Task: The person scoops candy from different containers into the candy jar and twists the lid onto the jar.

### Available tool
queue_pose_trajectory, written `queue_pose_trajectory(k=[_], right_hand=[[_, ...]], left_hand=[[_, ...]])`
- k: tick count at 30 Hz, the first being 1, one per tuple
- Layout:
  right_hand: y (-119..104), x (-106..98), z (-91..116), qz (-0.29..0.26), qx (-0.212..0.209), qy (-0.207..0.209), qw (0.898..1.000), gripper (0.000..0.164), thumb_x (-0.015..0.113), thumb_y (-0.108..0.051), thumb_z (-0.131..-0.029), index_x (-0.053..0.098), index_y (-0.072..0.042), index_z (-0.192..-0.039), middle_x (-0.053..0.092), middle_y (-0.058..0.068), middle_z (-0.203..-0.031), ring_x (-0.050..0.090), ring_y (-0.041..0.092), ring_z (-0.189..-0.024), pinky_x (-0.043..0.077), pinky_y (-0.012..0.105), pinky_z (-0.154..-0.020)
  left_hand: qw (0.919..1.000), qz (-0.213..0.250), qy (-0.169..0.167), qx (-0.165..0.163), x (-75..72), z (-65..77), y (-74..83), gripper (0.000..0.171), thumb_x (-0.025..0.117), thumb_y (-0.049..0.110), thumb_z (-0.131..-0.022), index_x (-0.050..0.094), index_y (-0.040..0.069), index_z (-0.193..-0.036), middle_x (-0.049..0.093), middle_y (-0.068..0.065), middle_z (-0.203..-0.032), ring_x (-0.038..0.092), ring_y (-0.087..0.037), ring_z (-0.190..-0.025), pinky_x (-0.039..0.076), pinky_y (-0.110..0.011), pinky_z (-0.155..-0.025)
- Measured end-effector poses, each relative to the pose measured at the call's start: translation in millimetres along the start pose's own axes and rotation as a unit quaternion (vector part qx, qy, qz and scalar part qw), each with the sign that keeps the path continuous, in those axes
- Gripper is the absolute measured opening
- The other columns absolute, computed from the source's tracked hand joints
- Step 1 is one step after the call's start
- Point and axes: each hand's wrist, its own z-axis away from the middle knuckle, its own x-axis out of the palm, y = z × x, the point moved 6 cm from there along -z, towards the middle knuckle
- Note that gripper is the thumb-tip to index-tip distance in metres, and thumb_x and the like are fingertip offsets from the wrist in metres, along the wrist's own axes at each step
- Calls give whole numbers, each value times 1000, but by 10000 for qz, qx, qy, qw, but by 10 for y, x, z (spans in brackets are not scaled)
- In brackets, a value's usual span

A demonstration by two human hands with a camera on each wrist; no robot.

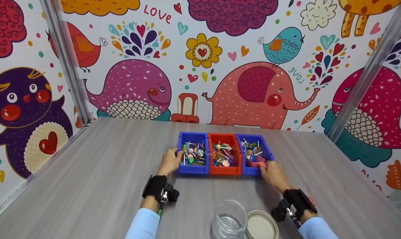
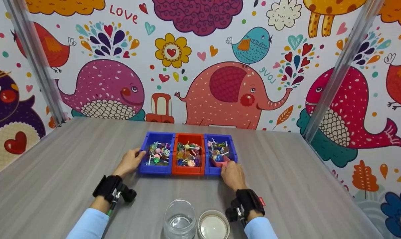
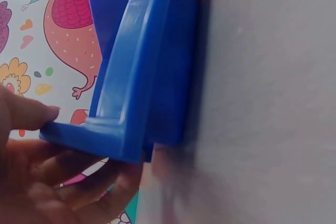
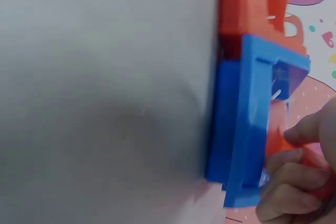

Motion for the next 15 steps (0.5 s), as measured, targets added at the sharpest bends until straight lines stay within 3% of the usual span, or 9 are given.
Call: queue_pose_trajectory(k=[6, 11, 15], right_hand=[[-21, 56, 7, 63, 32, -67, 10000, 20, 53, -7, -90, 55, 11, -82, 53, 15, -69, 52, 30, -64, 42, 39, -57], [-4, 42, 17, 144, -391, 291, 9987, 16, 56, -4, -88, 57, 11, -83, 57, 18, -69, 54, 32, -63, 44, 45, -59], [22, 32, 4, 33, -450, 328, 9984, 15, 57, -3, -87, 59, 12, -86, 60, 20, -73, 56, 34, -67, 44, 45, -63]], left_hand=[[10000, 6, -29, -73, 17, -5, -14, 33, 48, 10, -95, 57, -13, -116, 63, -28, -107, 60, -35, -97, 46, -49, -88], [10000, -9, 53, 40, -8, -4, 3, 34, 49, 10, -94, 57, -15, -116, 60, -31, -112, 58, -40, -106, 45, -50, -92], [10000, -64, 25, 71, -18, -4, 7, 37, 49, 9, -94, 53, -17, -119, 56, -34, -118, 53, -43, -113, 43, -50, -96]])
